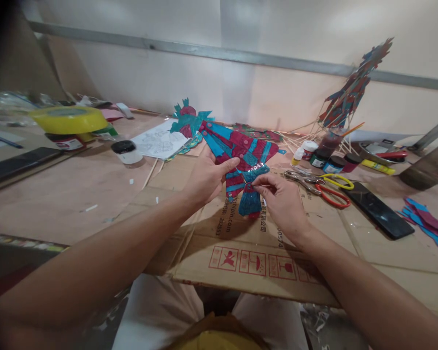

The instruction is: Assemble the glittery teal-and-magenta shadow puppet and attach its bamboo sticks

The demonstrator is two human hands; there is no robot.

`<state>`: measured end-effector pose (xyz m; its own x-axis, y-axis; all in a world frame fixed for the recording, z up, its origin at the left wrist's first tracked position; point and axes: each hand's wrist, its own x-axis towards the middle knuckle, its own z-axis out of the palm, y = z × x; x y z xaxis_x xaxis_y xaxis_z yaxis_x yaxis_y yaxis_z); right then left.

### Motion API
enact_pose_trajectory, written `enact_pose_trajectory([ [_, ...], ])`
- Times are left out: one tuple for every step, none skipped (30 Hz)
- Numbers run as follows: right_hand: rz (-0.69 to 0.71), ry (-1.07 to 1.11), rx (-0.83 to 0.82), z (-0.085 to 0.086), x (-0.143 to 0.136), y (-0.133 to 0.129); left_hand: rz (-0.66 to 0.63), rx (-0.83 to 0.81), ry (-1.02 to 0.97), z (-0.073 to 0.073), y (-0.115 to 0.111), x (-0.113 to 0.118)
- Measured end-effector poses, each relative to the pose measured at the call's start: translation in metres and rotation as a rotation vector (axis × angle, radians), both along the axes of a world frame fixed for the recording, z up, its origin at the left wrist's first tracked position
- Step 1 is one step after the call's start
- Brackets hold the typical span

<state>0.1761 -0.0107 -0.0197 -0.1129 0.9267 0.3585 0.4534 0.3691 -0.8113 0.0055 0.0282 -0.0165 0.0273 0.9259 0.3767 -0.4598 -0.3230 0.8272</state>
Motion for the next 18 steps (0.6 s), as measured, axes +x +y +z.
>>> enact_pose_trajectory([
  [0.000,-0.016,0.004,0.0003,0.0002,0.0002,0.010,0.002,0.018,-0.0002,0.0001,-0.0004],
  [0.000,-0.032,0.008,0.0007,0.0004,0.0005,0.023,-0.001,0.037,-0.0003,0.0001,-0.0007],
  [0.001,-0.044,0.009,0.0011,0.0005,0.0007,0.034,-0.008,0.058,-0.0003,0.0001,-0.0010],
  [0.006,-0.054,0.008,0.0016,0.0006,0.0009,0.045,-0.017,0.078,-0.0002,0.0000,-0.0012],
  [0.013,-0.061,0.006,0.0022,0.0006,0.0010,0.054,-0.025,0.092,0.0000,-0.0002,-0.0012],
  [0.023,-0.064,0.002,0.0028,0.0006,0.0010,0.061,-0.029,0.103,0.0002,-0.0003,-0.0012],
  [0.031,-0.066,0.001,0.0036,0.0005,0.0009,0.066,-0.030,0.112,0.0003,-0.0002,-0.0010],
  [0.040,-0.070,0.001,0.0043,0.0004,0.0008,0.068,-0.028,0.120,0.0003,-0.0001,-0.0009],
  [0.048,-0.077,0.005,0.0050,0.0003,0.0007,0.070,-0.026,0.125,0.0002,0.0003,-0.0007],
  [0.058,-0.084,0.008,0.0056,0.0002,0.0006,0.071,-0.026,0.130,0.0000,0.0008,-0.0006],
  [0.069,-0.089,0.009,0.0059,0.0003,0.0006,0.068,-0.028,0.135,-0.0003,0.0014,-0.0006],
  [0.079,-0.091,0.007,0.0061,0.0004,0.0008,0.064,-0.031,0.141,-0.0008,0.0021,-0.0007],
  [0.088,-0.090,0.004,0.0059,0.0005,0.0010,0.059,-0.032,0.146,-0.0012,0.0027,-0.0010],
  [0.095,-0.087,0.000,0.0056,0.0005,0.0014,0.053,-0.030,0.150,-0.0015,0.0031,-0.0012],
  [0.095,-0.083,-0.003,0.0052,0.0004,0.0018,0.045,-0.026,0.152,-0.0017,0.0032,-0.0015],
  [0.091,-0.078,-0.004,0.0047,0.0000,0.0022,0.037,-0.022,0.151,-0.0016,0.0030,-0.0016],
  [0.085,-0.068,0.001,0.0043,-0.0005,0.0026,0.026,-0.019,0.147,-0.0013,0.0024,-0.0016],
  [0.082,-0.051,0.008,0.0040,-0.0012,0.0029,0.014,-0.019,0.138,-0.0007,0.0016,-0.0014],
])
